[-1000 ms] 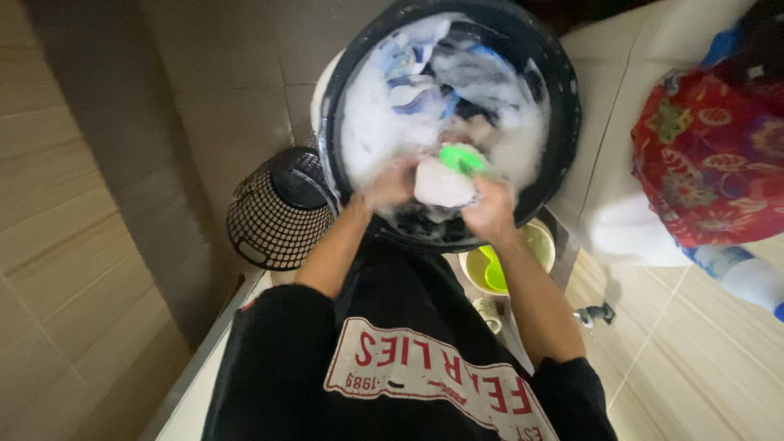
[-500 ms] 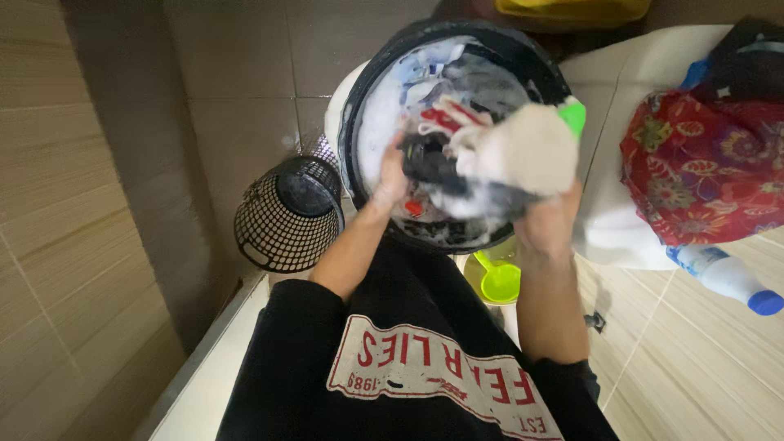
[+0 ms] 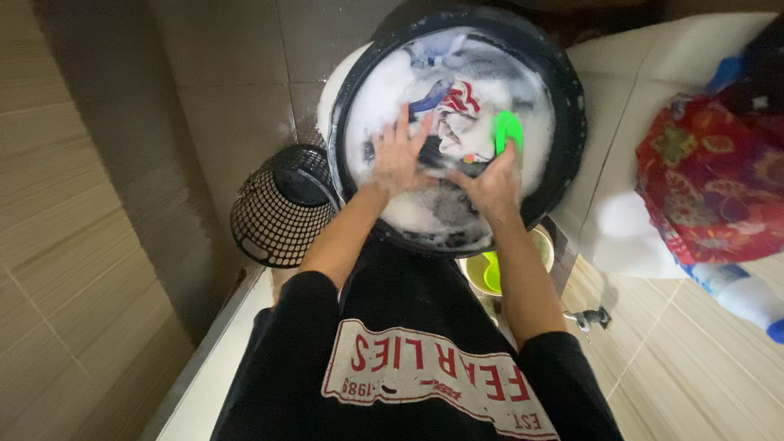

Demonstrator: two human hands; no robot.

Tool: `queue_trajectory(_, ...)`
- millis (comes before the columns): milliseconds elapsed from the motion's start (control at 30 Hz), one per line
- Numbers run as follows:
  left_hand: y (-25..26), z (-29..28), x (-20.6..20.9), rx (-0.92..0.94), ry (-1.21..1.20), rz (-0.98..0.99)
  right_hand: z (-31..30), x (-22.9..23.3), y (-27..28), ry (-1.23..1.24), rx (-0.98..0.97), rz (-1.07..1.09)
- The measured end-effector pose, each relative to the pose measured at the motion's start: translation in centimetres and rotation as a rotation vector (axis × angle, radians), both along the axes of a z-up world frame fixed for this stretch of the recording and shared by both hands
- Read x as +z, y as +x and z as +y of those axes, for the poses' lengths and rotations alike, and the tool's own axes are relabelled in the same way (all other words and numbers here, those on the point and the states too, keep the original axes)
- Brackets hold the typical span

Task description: The person hand washes multiple garments in a black basin filled with soapy water. They use a green scrub brush to agitate and scrub the clothes, repeatedly lifting and submerging items to clean them.

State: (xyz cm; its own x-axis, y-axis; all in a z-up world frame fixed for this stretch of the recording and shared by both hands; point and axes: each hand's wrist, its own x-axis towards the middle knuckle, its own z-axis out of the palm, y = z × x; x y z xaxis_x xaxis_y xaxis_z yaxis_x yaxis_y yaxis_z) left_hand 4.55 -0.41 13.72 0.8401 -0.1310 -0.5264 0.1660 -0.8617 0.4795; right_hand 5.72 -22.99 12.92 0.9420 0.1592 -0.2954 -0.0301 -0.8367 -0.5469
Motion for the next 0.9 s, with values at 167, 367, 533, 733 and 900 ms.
queue_trajectory(167, 4.2, -0.9, -4.4, -0.037, -0.081, 0.452, 0.5, -6.0, 1.0, -0.185, -0.16, 0.333)
queue_trajectory(367, 5.5, -1.6, -12.3, 0.021, -0.146, 0.529, 2.3, -12.6, 3.4, -0.369, 0.247, 0.379)
queue_trajectory(533, 3.1, -2.2, -11.6, 0.008, -0.174, 0.534, 2.7, -14.2, 6.4, -0.368, 0.348, 0.448)
queue_trajectory(733, -3.5, -7.8, -6.3, -0.08, -0.116, 0.092, -3.2, -9.0, 11.3, -0.346, 0.302, 0.528)
queue_trajectory(900, -5.9, -14.8, -7.9, -0.406, -0.431, -0.129, -8.0, -2.9, 8.1, -0.107, 0.153, 0.387)
